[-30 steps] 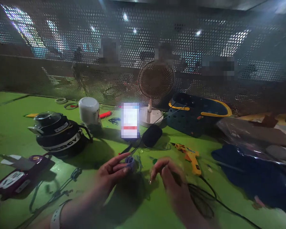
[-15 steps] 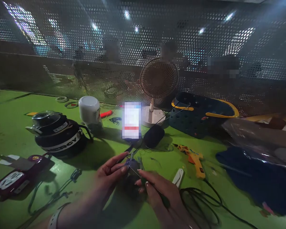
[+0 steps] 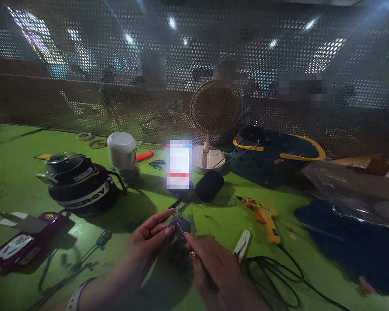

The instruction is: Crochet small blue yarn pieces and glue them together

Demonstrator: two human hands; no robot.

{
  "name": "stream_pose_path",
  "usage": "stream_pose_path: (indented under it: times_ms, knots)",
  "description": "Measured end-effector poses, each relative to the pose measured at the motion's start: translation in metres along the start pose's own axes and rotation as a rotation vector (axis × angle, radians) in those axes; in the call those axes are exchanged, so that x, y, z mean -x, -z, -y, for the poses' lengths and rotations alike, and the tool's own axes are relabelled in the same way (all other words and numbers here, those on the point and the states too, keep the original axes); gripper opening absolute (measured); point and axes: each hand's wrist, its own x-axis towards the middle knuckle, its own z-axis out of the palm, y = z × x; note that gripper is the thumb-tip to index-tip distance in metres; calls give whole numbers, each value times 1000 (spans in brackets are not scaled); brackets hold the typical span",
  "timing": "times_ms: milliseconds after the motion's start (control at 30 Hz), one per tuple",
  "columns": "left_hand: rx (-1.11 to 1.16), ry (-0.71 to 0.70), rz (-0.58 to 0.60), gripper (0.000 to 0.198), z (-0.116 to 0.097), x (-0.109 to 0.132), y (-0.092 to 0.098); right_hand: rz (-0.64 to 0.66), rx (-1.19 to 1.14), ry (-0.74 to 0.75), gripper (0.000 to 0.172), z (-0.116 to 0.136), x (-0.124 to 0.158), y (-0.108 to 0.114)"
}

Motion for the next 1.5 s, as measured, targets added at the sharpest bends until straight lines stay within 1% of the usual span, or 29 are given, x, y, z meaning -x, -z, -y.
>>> stream_pose_path:
  times_ms: [67,167,233,333,467,533,567,633,733,833,967,1033,1067,1100,1167,1200,1267,1333,1367,1433,1500]
  knots:
    - [-1,6,-4,42,0,0,0,1,43,46,42,-8,3,-5]
    - [-21,-7,-19,43,3,-2,2,-23,121,154,44,-17,9,-12]
    - [-48,-19,-26,44,6,-4,5,-26,155,165,44,-19,12,-15]
    - [-90,-40,-16,44,8,-4,6,-4,175,149,45,-16,12,-14]
    - [-68,-20,-22,44,5,-2,6,-13,271,298,54,-8,4,-9]
    - [-51,1,-35,44,2,-2,5,9,305,343,53,-6,1,-8]
    - [-46,8,-42,44,2,-2,4,18,311,342,52,-8,0,-9]
    - [-32,9,-47,44,0,-2,4,23,303,285,48,-13,2,-13]
    - [-6,-1,-41,41,0,-4,4,27,239,144,38,-24,7,-23]
    - [6,16,-44,34,0,-3,4,68,148,72,32,-29,12,-26]
    - [71,69,-7,24,2,-1,3,92,23,28,37,-21,11,-20]
    - [96,89,21,22,5,0,4,59,-39,11,34,-16,8,-16]
    - [100,93,35,22,6,0,4,25,-81,-21,31,-13,6,-14]
    - [96,91,48,22,7,0,5,-17,-133,-83,27,-11,4,-12]
    - [68,82,62,24,9,-2,6,-66,-266,-273,19,-8,-1,-8]
    - [45,76,56,25,9,-2,6,-65,-328,-365,24,-7,-3,-5]
    - [1,71,22,28,9,-4,7,-18,-426,-483,42,-4,-5,-1]
    - [-19,61,-2,29,7,-4,7,84,-473,-562,52,-2,-5,0]
    - [-26,51,-9,30,6,-5,7,141,-478,-608,52,-1,-5,-1]
    - [-48,36,-7,29,5,-5,7,235,-476,-665,44,2,-5,-4]
    - [-75,21,-2,28,4,-4,8,239,-478,-632,36,4,-6,-6]
